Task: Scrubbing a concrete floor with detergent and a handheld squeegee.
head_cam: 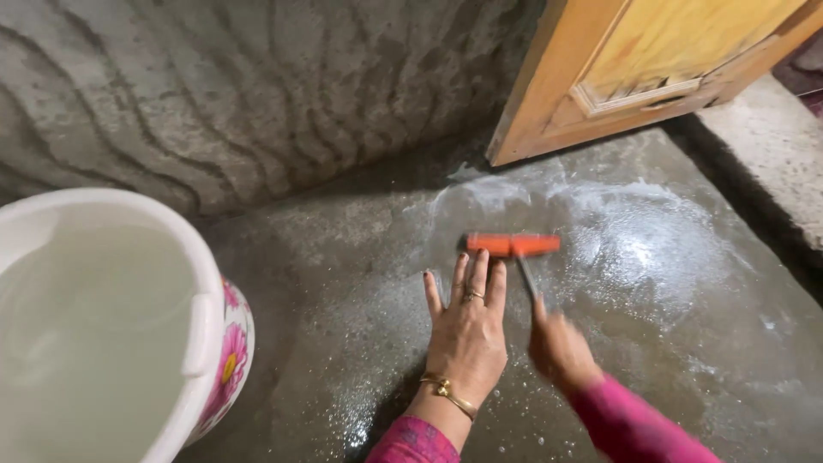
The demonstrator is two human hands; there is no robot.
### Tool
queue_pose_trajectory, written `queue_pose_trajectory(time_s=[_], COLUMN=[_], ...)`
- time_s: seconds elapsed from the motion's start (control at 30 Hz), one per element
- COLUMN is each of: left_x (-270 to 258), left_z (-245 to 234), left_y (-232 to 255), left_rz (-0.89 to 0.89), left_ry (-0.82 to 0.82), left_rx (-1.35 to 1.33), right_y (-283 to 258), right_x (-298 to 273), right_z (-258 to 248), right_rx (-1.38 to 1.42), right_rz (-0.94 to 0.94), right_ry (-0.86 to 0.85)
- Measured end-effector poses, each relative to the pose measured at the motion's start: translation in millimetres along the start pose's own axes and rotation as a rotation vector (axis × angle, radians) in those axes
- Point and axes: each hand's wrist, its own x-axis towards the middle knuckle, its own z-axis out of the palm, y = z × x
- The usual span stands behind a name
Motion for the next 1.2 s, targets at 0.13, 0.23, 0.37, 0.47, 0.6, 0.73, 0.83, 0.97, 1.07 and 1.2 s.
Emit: queue_pose_trajectory(time_s=[0.13,0.23,0.37,0.47,0.6,0.73,0.83,0.97,1.07,1.2], left_x=[2,3,6,1,4,8,5,1,-1,-1], left_z=[13,28,37,47,56,47,51,70,68,71], left_y=[2,15,36,36,23,22,33,54,66,85], left_rz=[0.023,0.045,0.094,0.123,0.125,0.112,0.111,0.181,0.215,0.237], left_ry=[-0.028,-0.043,-0.075,-0.091,-0.083,-0.14,-0.191,-0.166,-0.194,-0.256], left_rx=[0.002,-0.016,-0.044,-0.053,0.005,0.032,-0.016,-0.043,-0.077,-0.113], right_y=[21,13,15,29,112,125,96,79,102,174], right_x=[-62,-42,12,-34,-138,-154,-117,-71,-120,-268], right_z=[28,10,-2,-12,59,63,30,12,41,128], right_rx=[-0.103,0.022,0.137,0.121,0.074,0.01,-0.014,0.107,0.107,0.062], right_rz=[-0.004,-0.061,-0.039,-0.023,-0.092,0.042,0.039,0.056,0.062,0.116], right_ry=[-0.244,-0.146,-0.036,-0.058,-0.124,-0.252,-0.198,-0.009,-0.001,0.011])
